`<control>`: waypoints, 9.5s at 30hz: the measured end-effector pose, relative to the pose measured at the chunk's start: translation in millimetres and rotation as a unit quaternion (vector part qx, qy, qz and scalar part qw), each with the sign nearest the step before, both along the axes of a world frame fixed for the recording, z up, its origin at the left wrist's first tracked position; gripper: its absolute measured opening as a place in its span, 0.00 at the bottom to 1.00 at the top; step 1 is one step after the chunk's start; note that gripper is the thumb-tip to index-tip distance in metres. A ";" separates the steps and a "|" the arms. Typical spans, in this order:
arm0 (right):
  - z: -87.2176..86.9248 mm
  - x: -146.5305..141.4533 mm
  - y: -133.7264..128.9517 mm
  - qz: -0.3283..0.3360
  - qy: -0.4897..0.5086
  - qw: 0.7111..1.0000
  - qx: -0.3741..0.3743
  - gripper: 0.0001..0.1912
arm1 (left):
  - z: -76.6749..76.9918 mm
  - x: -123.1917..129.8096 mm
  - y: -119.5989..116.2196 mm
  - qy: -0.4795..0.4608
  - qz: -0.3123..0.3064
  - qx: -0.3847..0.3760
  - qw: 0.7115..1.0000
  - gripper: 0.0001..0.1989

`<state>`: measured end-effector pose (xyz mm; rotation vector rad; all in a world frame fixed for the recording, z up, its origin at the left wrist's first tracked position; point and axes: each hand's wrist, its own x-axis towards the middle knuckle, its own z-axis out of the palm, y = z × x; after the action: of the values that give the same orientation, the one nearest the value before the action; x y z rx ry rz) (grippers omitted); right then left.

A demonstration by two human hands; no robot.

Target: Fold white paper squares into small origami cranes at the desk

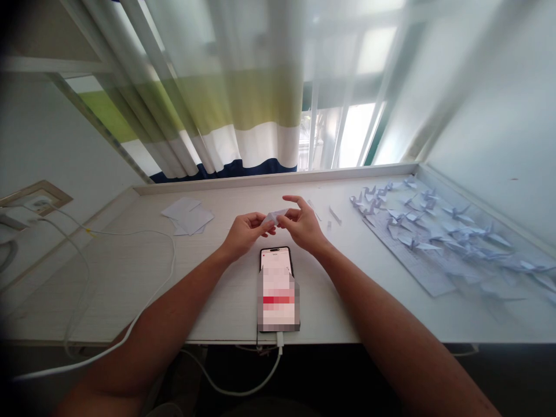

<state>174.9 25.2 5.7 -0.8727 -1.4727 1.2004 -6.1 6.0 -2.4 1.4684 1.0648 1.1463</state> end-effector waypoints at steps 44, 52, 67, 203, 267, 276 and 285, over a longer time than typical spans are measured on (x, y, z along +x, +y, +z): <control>-1.7 0.9 0.1 -0.037 -0.147 0.981 0.119 0.10 | 1.0 1.4 -1.6 -0.087 -0.101 -0.135 0.982 0.24; -1.5 -4.3 -4.8 -0.022 -0.156 0.979 0.126 0.05 | 4.3 2.4 -2.0 -0.056 -0.035 -0.147 0.987 0.29; -3.6 -6.0 -5.2 -0.060 -0.165 0.977 0.117 0.07 | -0.1 5.5 0.1 -0.019 -0.015 -0.110 0.994 0.11; 4.4 0.1 -3.0 0.010 0.077 0.997 0.001 0.28 | 13.2 6.3 -8.1 -0.154 -0.068 -0.111 0.979 0.23; -7.2 2.2 5.8 -0.070 -0.011 0.997 -0.037 0.29 | 4.9 -2.1 -3.5 0.259 0.077 0.342 0.900 0.17; 2.0 -3.3 -3.0 -0.024 0.003 1.000 0.003 0.26 | 1.7 3.8 -4.4 0.061 0.087 0.152 0.983 0.17; 2.4 0.2 -5.4 -0.092 -0.150 0.963 0.202 0.12 | 2.0 9.6 -2.1 -0.115 0.012 0.000 0.993 0.20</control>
<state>175.1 19.7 8.1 -0.9077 -1.7554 0.6140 3.5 3.9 -0.4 1.2901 0.9245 1.2990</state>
